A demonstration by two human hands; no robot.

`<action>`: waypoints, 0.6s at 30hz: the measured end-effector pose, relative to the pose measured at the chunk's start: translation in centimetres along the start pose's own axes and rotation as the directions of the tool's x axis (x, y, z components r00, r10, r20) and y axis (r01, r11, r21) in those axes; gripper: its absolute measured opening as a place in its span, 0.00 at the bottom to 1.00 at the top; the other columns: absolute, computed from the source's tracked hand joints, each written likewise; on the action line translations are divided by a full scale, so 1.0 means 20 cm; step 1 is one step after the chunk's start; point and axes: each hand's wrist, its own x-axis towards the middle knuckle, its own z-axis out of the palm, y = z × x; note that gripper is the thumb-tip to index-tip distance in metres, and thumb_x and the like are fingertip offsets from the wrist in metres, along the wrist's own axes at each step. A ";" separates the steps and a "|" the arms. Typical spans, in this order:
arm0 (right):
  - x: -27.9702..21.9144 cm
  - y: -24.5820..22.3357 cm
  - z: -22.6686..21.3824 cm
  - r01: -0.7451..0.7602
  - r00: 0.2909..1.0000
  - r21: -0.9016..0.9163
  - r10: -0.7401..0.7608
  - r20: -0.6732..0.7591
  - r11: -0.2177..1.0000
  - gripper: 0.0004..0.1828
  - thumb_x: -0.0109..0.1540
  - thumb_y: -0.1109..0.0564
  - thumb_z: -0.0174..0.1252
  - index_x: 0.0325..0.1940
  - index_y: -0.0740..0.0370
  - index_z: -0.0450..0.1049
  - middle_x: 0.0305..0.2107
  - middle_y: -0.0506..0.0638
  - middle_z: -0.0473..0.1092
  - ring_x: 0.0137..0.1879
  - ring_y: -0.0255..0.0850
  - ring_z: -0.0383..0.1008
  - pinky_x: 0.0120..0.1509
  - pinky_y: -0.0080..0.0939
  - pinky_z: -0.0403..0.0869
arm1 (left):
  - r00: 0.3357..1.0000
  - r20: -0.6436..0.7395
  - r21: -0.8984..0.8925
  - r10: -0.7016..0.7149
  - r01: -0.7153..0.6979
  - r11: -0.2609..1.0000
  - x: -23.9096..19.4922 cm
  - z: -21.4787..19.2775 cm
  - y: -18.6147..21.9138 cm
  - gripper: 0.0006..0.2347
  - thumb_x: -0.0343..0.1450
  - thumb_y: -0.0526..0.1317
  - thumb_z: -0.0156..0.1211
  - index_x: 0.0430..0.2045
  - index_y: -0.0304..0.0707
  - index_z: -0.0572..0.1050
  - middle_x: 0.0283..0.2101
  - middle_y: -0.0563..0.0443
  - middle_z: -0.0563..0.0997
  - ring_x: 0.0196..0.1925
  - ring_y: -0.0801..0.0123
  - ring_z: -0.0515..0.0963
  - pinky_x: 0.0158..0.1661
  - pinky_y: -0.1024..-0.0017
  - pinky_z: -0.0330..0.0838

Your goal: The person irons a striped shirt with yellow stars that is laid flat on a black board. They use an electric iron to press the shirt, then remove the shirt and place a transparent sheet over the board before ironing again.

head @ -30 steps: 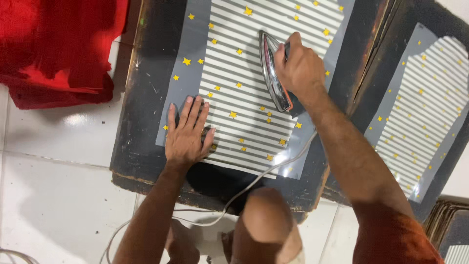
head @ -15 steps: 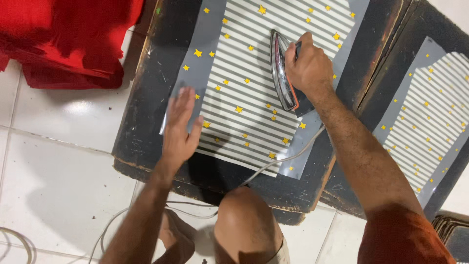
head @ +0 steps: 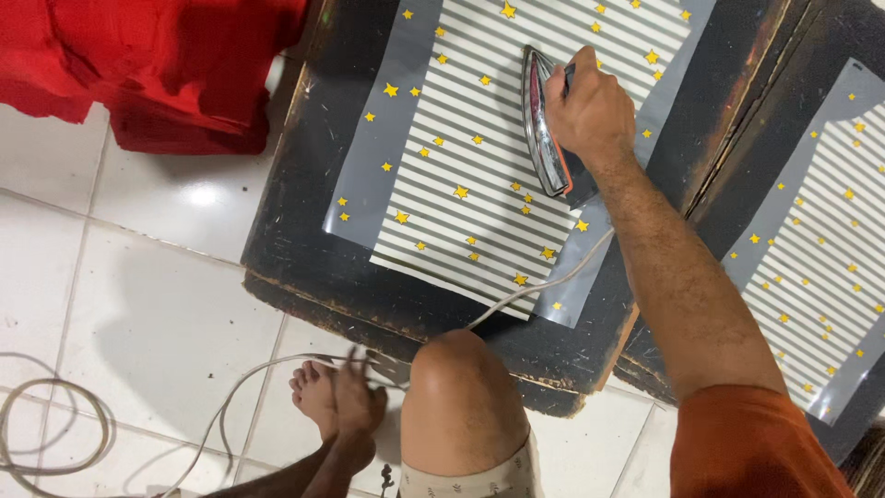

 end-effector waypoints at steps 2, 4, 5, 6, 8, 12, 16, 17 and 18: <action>0.01 -0.06 -0.05 -0.100 0.993 0.052 0.097 0.068 0.994 0.19 0.71 0.45 0.45 0.50 0.65 0.64 0.27 0.68 0.71 0.31 0.74 0.69 0.32 0.74 0.64 | 0.964 0.264 0.150 0.015 -0.057 0.987 -0.01 -0.11 0.14 0.22 0.62 0.44 0.56 0.52 0.48 0.73 0.69 0.48 0.66 0.68 0.50 0.58 0.62 0.45 0.55; 0.02 -0.04 -0.05 -0.199 0.973 0.097 0.185 0.141 0.975 0.19 0.70 0.44 0.42 0.49 0.63 0.63 0.34 0.73 0.72 0.41 0.78 0.70 0.42 0.77 0.65 | 0.863 0.505 0.274 -0.012 -0.147 0.950 0.05 -0.33 0.33 0.16 0.72 0.56 0.46 0.49 0.58 0.75 0.67 0.56 0.69 0.79 0.51 0.44 0.71 0.35 0.38; 0.02 0.00 -0.03 -0.127 0.989 0.154 0.113 0.095 0.980 0.16 0.70 0.46 0.43 0.48 0.62 0.61 0.28 0.66 0.68 0.32 0.70 0.65 0.34 0.71 0.61 | 0.867 0.382 0.427 -0.320 0.142 0.893 0.10 -0.51 0.45 0.27 0.67 0.61 0.53 0.56 0.48 0.71 0.71 0.45 0.63 0.78 0.49 0.50 0.72 0.45 0.44; 0.01 0.04 0.01 -0.052 0.998 0.212 0.042 0.049 0.976 0.13 0.71 0.48 0.44 0.47 0.61 0.59 0.23 0.60 0.63 0.23 0.63 0.61 0.26 0.65 0.56 | 0.777 0.209 0.532 -0.594 0.420 0.735 0.15 -0.69 0.56 0.40 0.62 0.67 0.60 0.63 0.38 0.66 0.74 0.34 0.56 0.76 0.46 0.56 0.72 0.54 0.51; 0.01 0.06 0.04 -0.027 0.999 0.195 0.020 0.038 0.980 0.13 0.72 0.49 0.45 0.48 0.63 0.58 0.21 0.60 0.62 0.22 0.63 0.61 0.25 0.65 0.56 | 0.820 0.432 0.560 -0.374 0.081 0.824 0.17 -0.73 0.37 0.30 0.69 0.64 0.52 0.54 0.38 0.71 0.61 0.34 0.63 0.64 0.45 0.64 0.63 0.51 0.61; 0.04 0.03 0.01 -0.124 0.983 0.104 0.108 0.149 0.987 0.21 0.72 0.45 0.42 0.55 0.67 0.57 0.27 0.66 0.68 0.29 0.70 0.67 0.29 0.72 0.62 | 0.816 0.521 0.351 -0.250 0.062 0.935 0.29 -1.60 0.82 0.19 0.68 0.66 0.52 0.30 0.60 0.81 0.29 0.59 0.85 0.37 0.59 0.84 0.39 0.64 0.72; 0.04 0.04 0.04 -0.140 0.989 0.025 0.139 0.060 0.990 0.19 0.68 0.46 0.45 0.51 0.66 0.59 0.33 0.77 0.72 0.40 0.82 0.69 0.41 0.80 0.63 | 0.958 0.264 0.204 -0.111 0.057 0.977 0.42 -2.00 0.88 0.19 0.71 0.59 0.48 0.27 0.56 0.86 0.31 0.59 0.89 0.41 0.60 0.87 0.41 0.60 0.74; 0.04 0.07 0.06 -0.029 0.999 0.052 0.028 0.023 0.998 0.18 0.71 0.47 0.46 0.51 0.67 0.59 0.27 0.70 0.69 0.32 0.74 0.68 0.32 0.73 0.61 | 0.982 0.163 0.397 -0.097 0.024 0.917 0.47 -2.05 0.91 0.25 0.74 0.62 0.43 0.19 0.48 0.82 0.27 0.49 0.85 0.37 0.48 0.84 0.38 0.54 0.74; 0.03 0.11 0.07 0.083 0.996 0.072 -0.082 -0.014 0.994 0.17 0.74 0.48 0.46 0.52 0.68 0.59 0.21 0.63 0.66 0.24 0.67 0.67 0.23 0.66 0.60 | 0.996 0.068 0.571 -0.054 0.006 0.821 0.52 -2.10 0.93 0.33 0.78 0.64 0.38 0.12 0.40 0.78 0.22 0.39 0.81 0.33 0.36 0.81 0.36 0.49 0.73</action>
